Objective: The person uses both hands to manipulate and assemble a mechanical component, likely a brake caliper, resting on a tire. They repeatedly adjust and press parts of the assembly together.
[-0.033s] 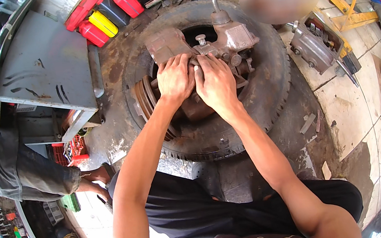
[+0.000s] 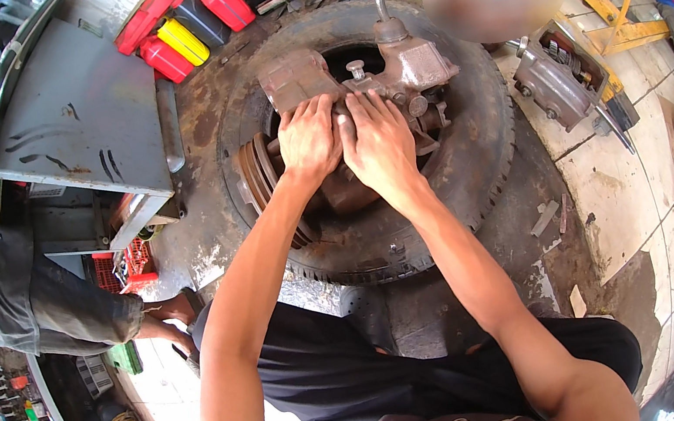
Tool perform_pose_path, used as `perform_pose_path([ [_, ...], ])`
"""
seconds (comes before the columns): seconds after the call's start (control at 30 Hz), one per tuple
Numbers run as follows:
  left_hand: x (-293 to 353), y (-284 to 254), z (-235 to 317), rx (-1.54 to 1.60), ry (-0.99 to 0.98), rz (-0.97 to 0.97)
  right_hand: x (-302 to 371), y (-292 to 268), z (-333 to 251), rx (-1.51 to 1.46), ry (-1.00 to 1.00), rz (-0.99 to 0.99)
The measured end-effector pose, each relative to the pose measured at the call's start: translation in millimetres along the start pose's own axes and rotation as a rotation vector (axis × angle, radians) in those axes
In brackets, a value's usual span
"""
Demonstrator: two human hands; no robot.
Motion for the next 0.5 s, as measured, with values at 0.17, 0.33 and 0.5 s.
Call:
perform_pose_path([
  [0.17, -0.1, 3.8, -4.8, 0.011, -0.108, -0.016, -5.4, -11.7, -3.5, 0.084, 0.072, -0.234],
  [0.33, -1.6, 5.7, -4.1, 0.056, -0.079, 0.130, -11.8, -5.0, 11.8, 0.207, 0.078, -0.235],
  [0.5, 0.6, 3.8, -2.1, 0.019, -0.079, 0.088, 2.2, -12.3, 2.6, 0.205, 0.092, -0.221],
])
Point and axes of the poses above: each hand's wrist, its own x-axis away from the middle knuckle, its own y-axis out of the palm, z = x × y, the point moved 3 cm from there along -x, towards the middle knuckle, and after that the axes turned 15 degrees about -y, right-handed, at the moved point
